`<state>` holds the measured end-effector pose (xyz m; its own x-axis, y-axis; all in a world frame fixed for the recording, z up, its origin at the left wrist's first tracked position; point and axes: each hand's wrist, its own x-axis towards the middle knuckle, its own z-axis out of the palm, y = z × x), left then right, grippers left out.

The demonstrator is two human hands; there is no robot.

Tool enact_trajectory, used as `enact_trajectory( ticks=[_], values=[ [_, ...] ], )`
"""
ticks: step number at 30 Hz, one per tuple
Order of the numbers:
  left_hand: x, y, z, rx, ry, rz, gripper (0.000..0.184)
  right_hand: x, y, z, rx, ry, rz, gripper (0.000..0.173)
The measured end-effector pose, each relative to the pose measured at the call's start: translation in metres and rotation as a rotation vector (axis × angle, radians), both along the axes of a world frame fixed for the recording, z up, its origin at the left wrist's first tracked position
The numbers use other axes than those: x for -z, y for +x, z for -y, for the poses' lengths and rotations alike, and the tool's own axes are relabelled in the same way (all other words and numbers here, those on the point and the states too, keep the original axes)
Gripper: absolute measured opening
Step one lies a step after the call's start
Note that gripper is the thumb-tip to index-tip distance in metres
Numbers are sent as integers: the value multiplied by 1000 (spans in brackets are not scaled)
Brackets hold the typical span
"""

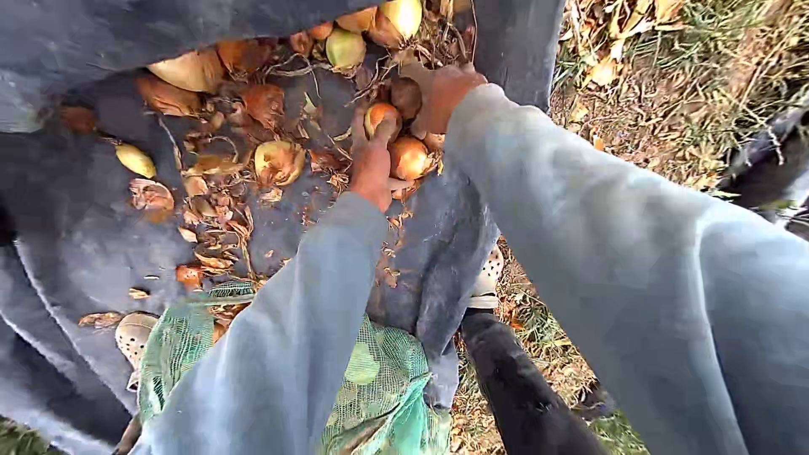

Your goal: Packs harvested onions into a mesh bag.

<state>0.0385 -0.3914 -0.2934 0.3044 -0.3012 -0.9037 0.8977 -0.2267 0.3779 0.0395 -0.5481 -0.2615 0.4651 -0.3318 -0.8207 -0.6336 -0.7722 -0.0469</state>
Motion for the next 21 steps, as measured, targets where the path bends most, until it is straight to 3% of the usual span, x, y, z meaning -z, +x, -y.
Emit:
enact_trajectory(
  ticks=[3, 6, 8, 11, 13, 15, 16, 18, 19, 21],
  values=[
    [-13, -1, -22, -5, 42, -5, 62, 6, -18, -2, 163, 285, 117, 81],
    [-53, 6, -92, 134, -20, 160, 63, -22, -38, -45, 406, 525, 222, 76],
    [-95, 17, -157, 235, -26, 213, 55, -51, -51, -103, 617, 668, 253, 76],
    [-143, 20, -274, 270, 173, 234, 56, -94, -72, -230, 850, 872, 238, 73],
    [-166, 2, -357, 331, 313, 210, 63, -114, -96, -315, 807, 1008, 73, 79],
    [-197, -17, -429, 682, 391, 39, 72, -128, -123, -372, 555, 1120, -156, 78],
    [-209, -20, -453, 917, 379, -96, 75, -131, -127, -386, 403, 1146, -229, 67],
    [-213, -17, -472, 1216, 269, -279, 66, -130, -111, -381, 258, 1042, -243, 48],
    [-207, -13, -470, 1206, 224, -289, 58, -126, -94, -366, 258, 883, -174, 47],
    [-185, 3, -453, 1006, 238, -92, 43, -99, -57, -328, 273, 462, 91, 52]
  ],
)
